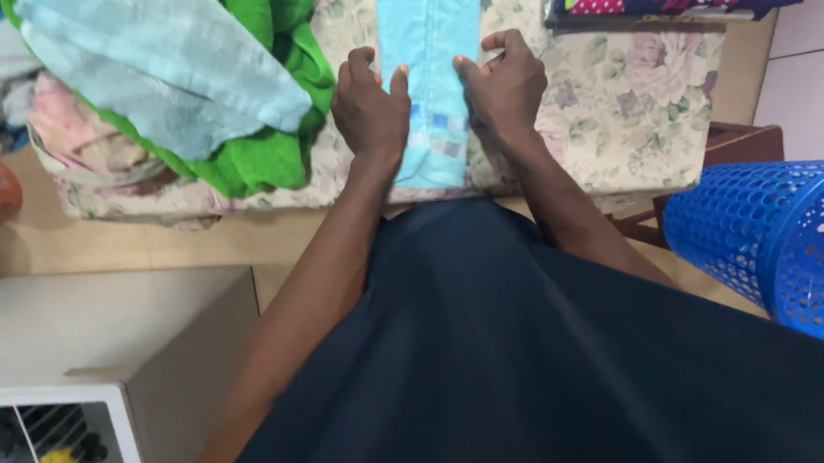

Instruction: The person folds a light blue towel on a floral tablecloth, then picks up a pink floral towel and begins folding it. The person places the folded blue towel on a stack of other folded towels.

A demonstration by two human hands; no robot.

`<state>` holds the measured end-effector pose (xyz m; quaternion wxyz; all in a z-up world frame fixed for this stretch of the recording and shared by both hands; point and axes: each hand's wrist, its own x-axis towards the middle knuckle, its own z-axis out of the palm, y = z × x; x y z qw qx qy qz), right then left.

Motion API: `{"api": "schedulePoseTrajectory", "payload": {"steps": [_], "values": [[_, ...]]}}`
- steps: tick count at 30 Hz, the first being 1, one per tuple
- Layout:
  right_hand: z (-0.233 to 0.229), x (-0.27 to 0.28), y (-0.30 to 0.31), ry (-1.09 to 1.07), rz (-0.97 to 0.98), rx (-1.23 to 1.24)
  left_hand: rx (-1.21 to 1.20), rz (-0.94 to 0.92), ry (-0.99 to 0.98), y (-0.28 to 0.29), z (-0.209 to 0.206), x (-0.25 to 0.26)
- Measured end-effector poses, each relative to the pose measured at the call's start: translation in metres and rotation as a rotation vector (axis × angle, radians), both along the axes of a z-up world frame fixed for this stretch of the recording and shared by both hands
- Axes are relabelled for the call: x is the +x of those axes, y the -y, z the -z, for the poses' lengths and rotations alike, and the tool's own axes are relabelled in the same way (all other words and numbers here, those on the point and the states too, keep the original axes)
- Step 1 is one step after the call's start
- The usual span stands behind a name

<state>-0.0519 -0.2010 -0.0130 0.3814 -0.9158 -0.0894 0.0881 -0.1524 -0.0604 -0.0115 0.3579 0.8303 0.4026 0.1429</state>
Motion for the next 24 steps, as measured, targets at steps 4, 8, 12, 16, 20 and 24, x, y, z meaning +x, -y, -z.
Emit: {"api": "schedulePoseTrajectory", "payload": {"steps": [4,8,12,16,20,24], "values": [[-0.008,-0.015,0.005,0.089,-0.072,0.011,0.199,0.012,0.149,0.025,-0.011,-0.016],[-0.007,-0.035,0.017,0.201,-0.212,0.125,0.313,0.098,0.18,0.046,-0.012,-0.035],[-0.008,-0.057,0.021,0.21,-0.276,0.063,0.291,0.186,0.179,0.047,-0.011,-0.053],[-0.007,-0.078,0.018,0.284,-0.24,0.096,0.326,0.35,0.269,0.037,-0.004,-0.074],[-0.003,-0.098,0.022,0.342,-0.236,0.11,0.361,0.499,0.311,0.028,0.002,-0.103],[0.007,-0.129,0.034,0.318,-0.186,0.043,0.325,0.579,0.325,0.017,0.003,-0.116]]}}
